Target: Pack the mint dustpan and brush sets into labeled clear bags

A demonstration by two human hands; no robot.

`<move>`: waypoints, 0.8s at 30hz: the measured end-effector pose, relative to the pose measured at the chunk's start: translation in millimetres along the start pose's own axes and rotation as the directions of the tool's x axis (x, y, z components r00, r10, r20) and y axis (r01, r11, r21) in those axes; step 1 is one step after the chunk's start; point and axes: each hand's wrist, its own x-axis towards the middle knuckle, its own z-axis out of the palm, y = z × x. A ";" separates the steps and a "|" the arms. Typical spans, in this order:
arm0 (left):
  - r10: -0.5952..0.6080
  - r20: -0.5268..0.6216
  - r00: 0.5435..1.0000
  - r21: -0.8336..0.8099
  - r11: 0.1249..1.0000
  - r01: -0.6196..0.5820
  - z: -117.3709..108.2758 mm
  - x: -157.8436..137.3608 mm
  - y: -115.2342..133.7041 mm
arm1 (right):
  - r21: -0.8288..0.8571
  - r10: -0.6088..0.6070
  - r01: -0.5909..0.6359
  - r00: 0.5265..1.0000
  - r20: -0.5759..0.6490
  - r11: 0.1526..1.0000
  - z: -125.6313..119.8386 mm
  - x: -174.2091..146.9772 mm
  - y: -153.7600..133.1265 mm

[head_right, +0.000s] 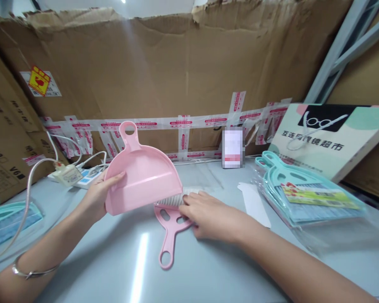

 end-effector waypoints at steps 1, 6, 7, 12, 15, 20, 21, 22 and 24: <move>-0.003 -0.006 1.000 -0.009 1.000 0.003 0.2 0.2 0.3 | -0.024 -0.010 0.010 1.000 0.007 1.000 3.7 1.9 -0.3; 0.062 -0.052 0.997 -0.026 0.998 -0.064 -3.5 4.6 3.9 | 0.000 -0.115 0.115 0.991 -0.073 0.993 2.2 4.5 11.4; 0.070 -0.065 0.995 -0.022 0.997 -0.072 -5.2 6.0 5.4 | 0.013 -0.136 0.139 0.982 -0.134 0.990 -1.8 4.0 15.1; 0.142 -0.128 0.982 0.000 0.990 -0.143 -11.7 11.0 10.2 | 0.084 -0.057 0.147 0.754 -0.654 0.986 -24.1 -1.1 28.3; 0.181 -0.052 0.982 0.051 0.983 -0.178 -9.1 8.9 5.4 | 0.296 0.184 0.099 0.589 -0.787 0.950 -25.2 -2.1 23.7; 0.092 0.170 0.981 0.038 0.994 -0.100 4.7 -3.9 -10.6 | 0.617 0.459 0.143 0.545 -0.702 0.774 -4.3 13.7 0.3; 0.083 0.210 0.974 0.013 0.996 -0.087 7.6 -6.5 -13.6 | 0.648 0.465 0.150 0.580 -0.669 0.746 0.2 18.8 -3.7; 0.083 0.251 0.965 -0.009 0.997 -0.083 10.1 -8.7 -16.2 | 0.668 0.465 0.148 0.610 -0.642 0.729 3.9 23.9 -6.8; 0.098 0.308 0.946 -0.031 0.995 -0.093 14.0 -11.6 -20.3 | 0.657 0.460 0.111 0.628 -0.627 0.745 7.4 33.0 -9.8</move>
